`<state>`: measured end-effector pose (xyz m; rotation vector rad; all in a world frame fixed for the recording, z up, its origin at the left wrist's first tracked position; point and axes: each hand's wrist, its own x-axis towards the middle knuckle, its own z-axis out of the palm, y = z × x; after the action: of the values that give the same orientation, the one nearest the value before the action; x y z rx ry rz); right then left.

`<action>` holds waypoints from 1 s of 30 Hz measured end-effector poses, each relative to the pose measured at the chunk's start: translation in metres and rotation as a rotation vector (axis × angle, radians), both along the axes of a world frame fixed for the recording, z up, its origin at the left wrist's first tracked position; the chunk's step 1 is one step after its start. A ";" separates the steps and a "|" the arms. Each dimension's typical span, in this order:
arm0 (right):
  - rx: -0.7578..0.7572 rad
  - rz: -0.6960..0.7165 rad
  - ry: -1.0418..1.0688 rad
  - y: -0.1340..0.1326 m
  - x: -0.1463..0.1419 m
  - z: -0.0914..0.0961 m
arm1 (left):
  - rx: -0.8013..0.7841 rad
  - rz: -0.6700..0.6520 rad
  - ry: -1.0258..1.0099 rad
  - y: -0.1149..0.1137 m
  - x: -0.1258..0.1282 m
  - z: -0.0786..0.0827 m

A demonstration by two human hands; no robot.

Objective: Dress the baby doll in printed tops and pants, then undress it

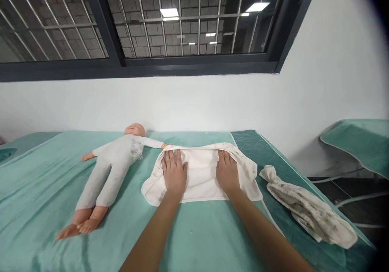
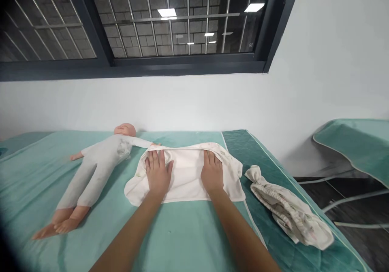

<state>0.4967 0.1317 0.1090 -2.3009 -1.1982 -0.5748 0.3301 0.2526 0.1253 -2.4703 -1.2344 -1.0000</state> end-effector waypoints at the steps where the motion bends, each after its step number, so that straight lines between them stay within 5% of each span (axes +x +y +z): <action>1: -0.001 -0.012 -0.013 0.000 0.000 0.000 | 0.007 0.005 -0.007 0.000 0.000 0.000; 12: -0.022 0.008 0.016 0.000 0.002 0.000 | -0.002 0.049 0.036 0.000 0.001 0.002; 25: -0.179 -0.036 0.072 0.009 0.000 -0.006 | -0.190 -0.290 0.134 -0.002 0.000 -0.006; 30: -0.166 0.016 0.095 0.006 -0.001 -0.002 | -0.183 -0.124 0.127 -0.001 0.004 -0.005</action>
<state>0.4962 0.1376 0.1069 -2.4240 -1.2597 -0.3678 0.3343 0.2512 0.1205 -2.7323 -1.1946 -0.7737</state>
